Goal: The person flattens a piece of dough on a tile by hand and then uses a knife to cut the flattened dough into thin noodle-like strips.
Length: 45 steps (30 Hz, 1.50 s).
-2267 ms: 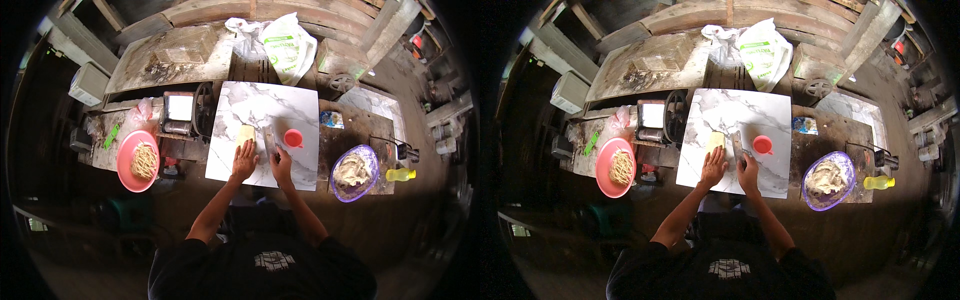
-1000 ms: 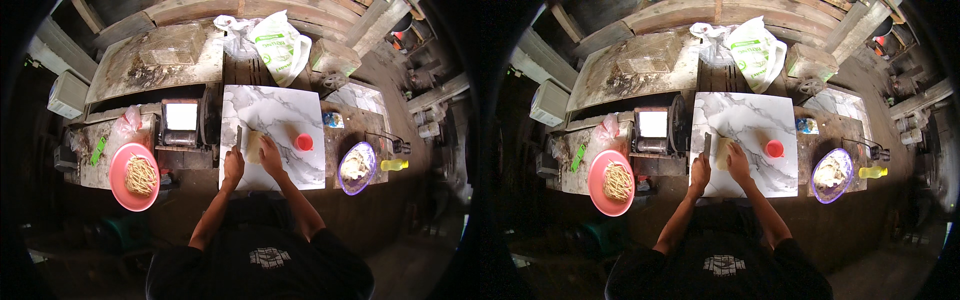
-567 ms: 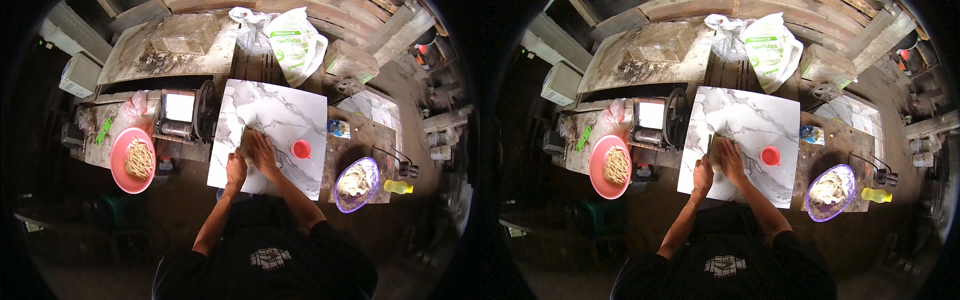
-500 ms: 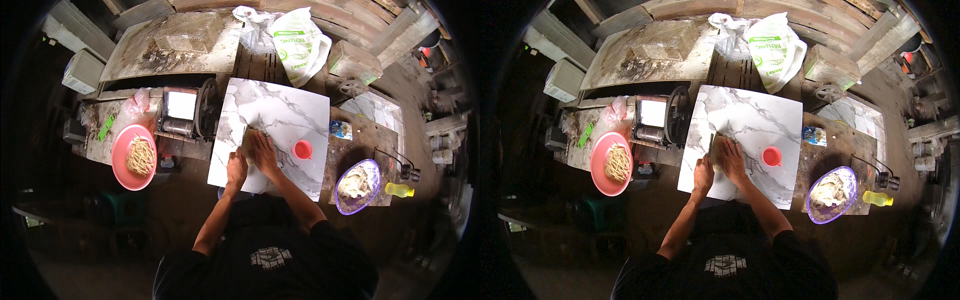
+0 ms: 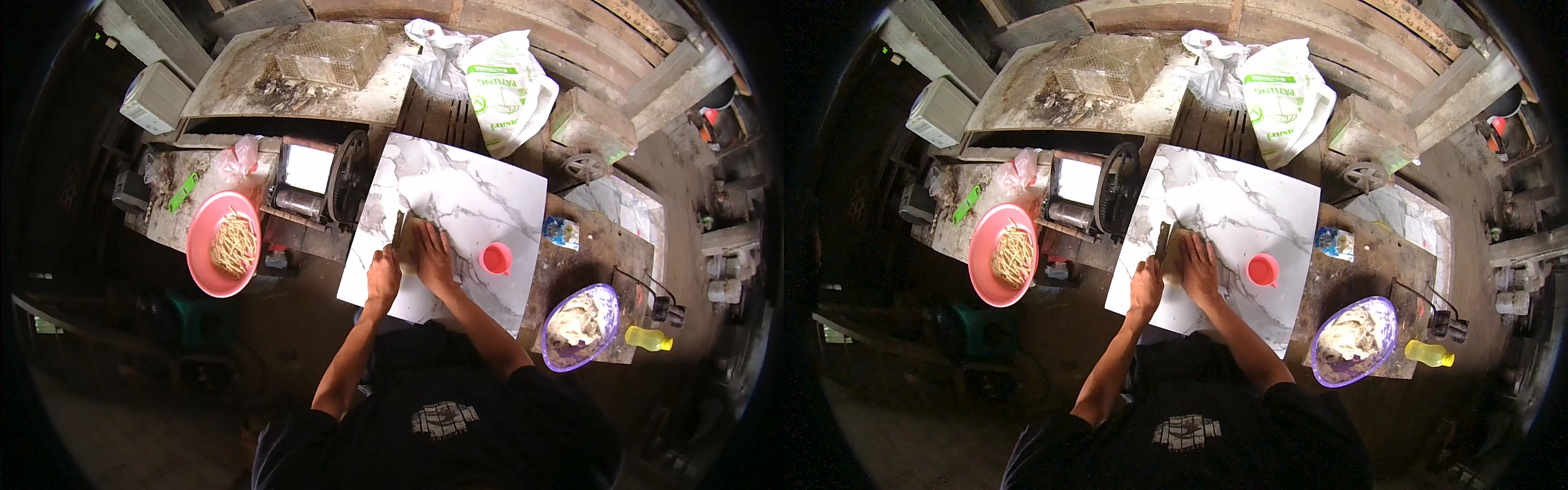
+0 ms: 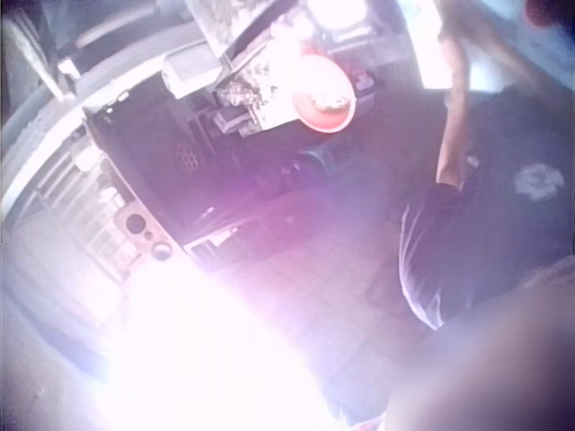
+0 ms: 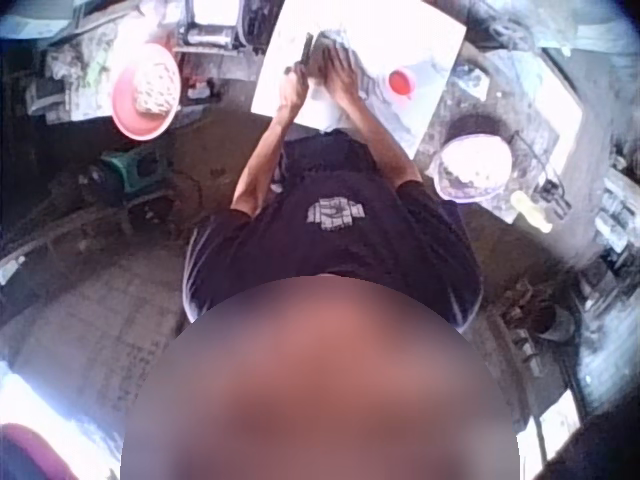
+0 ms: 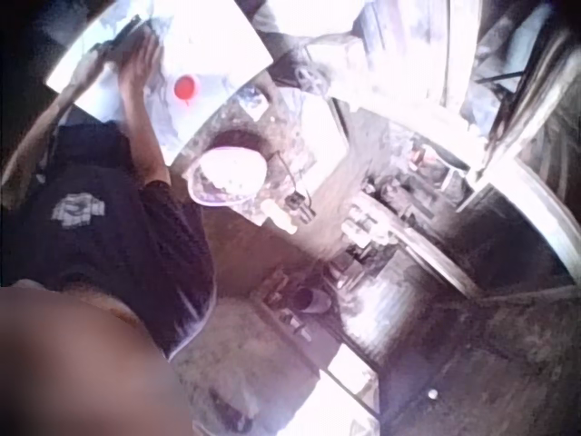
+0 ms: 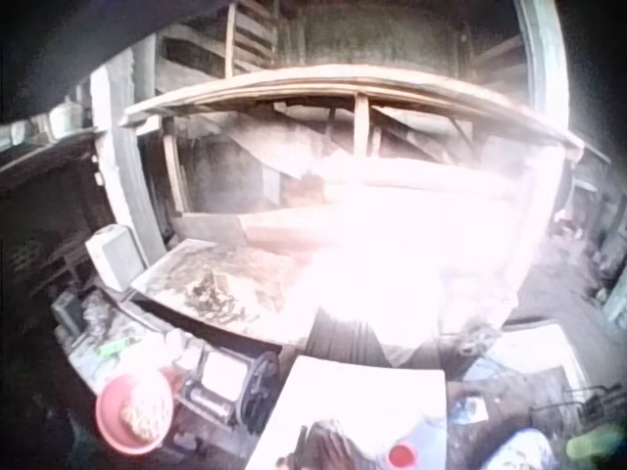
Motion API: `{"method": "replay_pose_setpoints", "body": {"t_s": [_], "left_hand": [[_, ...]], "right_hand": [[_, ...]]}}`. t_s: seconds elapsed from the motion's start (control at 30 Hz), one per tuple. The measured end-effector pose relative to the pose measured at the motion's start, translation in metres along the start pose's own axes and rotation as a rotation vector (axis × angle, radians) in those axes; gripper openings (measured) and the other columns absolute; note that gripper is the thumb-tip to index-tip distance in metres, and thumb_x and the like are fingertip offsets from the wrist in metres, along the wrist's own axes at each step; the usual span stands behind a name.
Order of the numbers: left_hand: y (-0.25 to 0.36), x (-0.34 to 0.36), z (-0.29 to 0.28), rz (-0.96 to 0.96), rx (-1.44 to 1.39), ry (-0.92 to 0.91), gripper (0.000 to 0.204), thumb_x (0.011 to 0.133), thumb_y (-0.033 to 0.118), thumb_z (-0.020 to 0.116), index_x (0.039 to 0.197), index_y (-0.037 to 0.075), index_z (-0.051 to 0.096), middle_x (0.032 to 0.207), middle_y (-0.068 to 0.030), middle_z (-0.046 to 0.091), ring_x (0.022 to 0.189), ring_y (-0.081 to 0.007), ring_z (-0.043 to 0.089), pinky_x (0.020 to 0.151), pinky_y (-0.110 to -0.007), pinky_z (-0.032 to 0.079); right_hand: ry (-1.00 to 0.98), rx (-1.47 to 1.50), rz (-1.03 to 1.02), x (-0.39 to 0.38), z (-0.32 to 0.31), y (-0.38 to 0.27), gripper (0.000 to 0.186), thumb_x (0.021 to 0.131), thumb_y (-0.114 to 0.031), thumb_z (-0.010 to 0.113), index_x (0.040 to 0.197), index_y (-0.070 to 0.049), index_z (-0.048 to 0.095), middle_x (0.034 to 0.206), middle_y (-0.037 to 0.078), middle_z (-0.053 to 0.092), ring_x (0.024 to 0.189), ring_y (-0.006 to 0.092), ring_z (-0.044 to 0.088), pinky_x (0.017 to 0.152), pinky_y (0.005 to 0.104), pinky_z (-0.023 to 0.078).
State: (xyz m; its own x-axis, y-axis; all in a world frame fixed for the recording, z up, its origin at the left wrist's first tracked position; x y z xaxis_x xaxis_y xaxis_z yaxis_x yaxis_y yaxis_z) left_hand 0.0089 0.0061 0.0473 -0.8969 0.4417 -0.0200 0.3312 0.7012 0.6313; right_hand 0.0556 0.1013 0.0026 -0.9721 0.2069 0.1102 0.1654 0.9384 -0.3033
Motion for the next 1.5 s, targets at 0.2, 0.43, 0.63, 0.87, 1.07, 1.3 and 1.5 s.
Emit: {"method": "replay_pose_setpoints", "body": {"t_s": [0.2,0.43,0.63,0.87,1.07,1.3,1.5], "left_hand": [[0.014,-0.003,0.006,0.054,0.052,-0.028,0.02,0.083,0.01,0.039,0.092,-0.006,0.049,0.079,-0.0265,0.052,0.071,-0.0402,0.051,0.062,-0.043,0.043],[0.002,0.004,0.001,0.082,-0.058,0.021,0.017,0.082,0.009,0.04,0.088,-0.004,0.05,0.073,-0.0264,0.052,0.067,-0.0397,0.052,0.058,-0.044,0.042],[-0.002,0.0,-0.003,-0.015,0.02,0.062,0.014,0.081,0.007,0.041,0.087,-0.002,0.049,0.072,-0.025,0.051,0.064,-0.0394,0.051,0.056,-0.044,0.042],[0.009,-0.016,-0.001,0.039,0.004,0.094,0.015,0.083,0.009,0.04,0.083,-0.003,0.049,0.071,-0.0257,0.05,0.063,-0.04,0.05,0.056,-0.044,0.04],[-0.011,-0.015,-0.002,-0.091,-0.067,0.002,0.015,0.083,0.009,0.039,0.081,-0.004,0.047,0.07,-0.0257,0.051,0.064,-0.0403,0.05,0.057,-0.045,0.04],[-0.017,-0.009,0.003,-0.122,-0.048,0.009,0.015,0.082,0.008,0.041,0.085,-0.004,0.048,0.072,-0.0255,0.052,0.067,-0.0399,0.051,0.06,-0.044,0.041],[-0.011,-0.005,-0.013,-0.086,-0.067,0.096,0.019,0.083,0.01,0.037,0.088,-0.003,0.05,0.078,-0.0264,0.052,0.07,-0.0402,0.05,0.063,-0.045,0.041]], "right_hand": [[0.029,0.104,0.023,0.003,-0.009,-0.001,0.058,0.068,-0.009,0.05,0.123,-0.001,0.032,0.131,0.011,0.028,0.125,0.0234,0.018,0.1,0.0424,0.012],[0.001,0.0,0.001,0.003,-0.003,-0.002,0.056,0.072,-0.012,0.048,0.124,0.0,0.031,0.132,0.012,0.025,0.126,0.023,0.016,0.101,0.0414,0.011],[0.053,0.053,0.005,0.002,-0.005,0.002,0.053,0.074,-0.013,0.047,0.123,-0.001,0.032,0.132,0.011,0.025,0.125,0.0229,0.017,0.101,0.0411,0.011],[0.015,0.024,0.018,0.002,-0.009,-0.003,0.049,0.076,-0.016,0.048,0.122,-0.002,0.035,0.13,0.011,0.028,0.124,0.0221,0.02,0.1,0.0417,0.014],[0.095,0.004,0.002,0.002,-0.005,-0.005,0.048,0.077,-0.017,0.047,0.121,-0.002,0.035,0.13,0.011,0.028,0.124,0.022,0.02,0.1,0.0412,0.014],[0.097,0.017,-0.001,0.005,-0.004,-0.005,0.049,0.077,-0.018,0.047,0.121,-0.001,0.035,0.13,0.012,0.029,0.124,0.0227,0.02,0.1,0.0414,0.014],[0.093,-0.085,0.058,0.015,-0.005,-0.01,0.048,0.079,-0.019,0.047,0.121,0.001,0.034,0.13,0.012,0.029,0.123,0.024,0.023,0.099,0.0423,0.016]]}}
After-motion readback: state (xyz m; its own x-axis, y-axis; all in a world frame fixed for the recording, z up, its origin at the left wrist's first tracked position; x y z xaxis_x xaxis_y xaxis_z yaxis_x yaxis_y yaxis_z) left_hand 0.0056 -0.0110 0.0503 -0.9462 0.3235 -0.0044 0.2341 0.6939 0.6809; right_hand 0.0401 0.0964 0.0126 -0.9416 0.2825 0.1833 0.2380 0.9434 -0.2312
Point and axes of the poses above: each hand's wrist, its own x-axis towards the middle knuckle, its own z-axis out of the palm, y = z × x, the point moved 8 cm from there along x, towards the middle knuckle
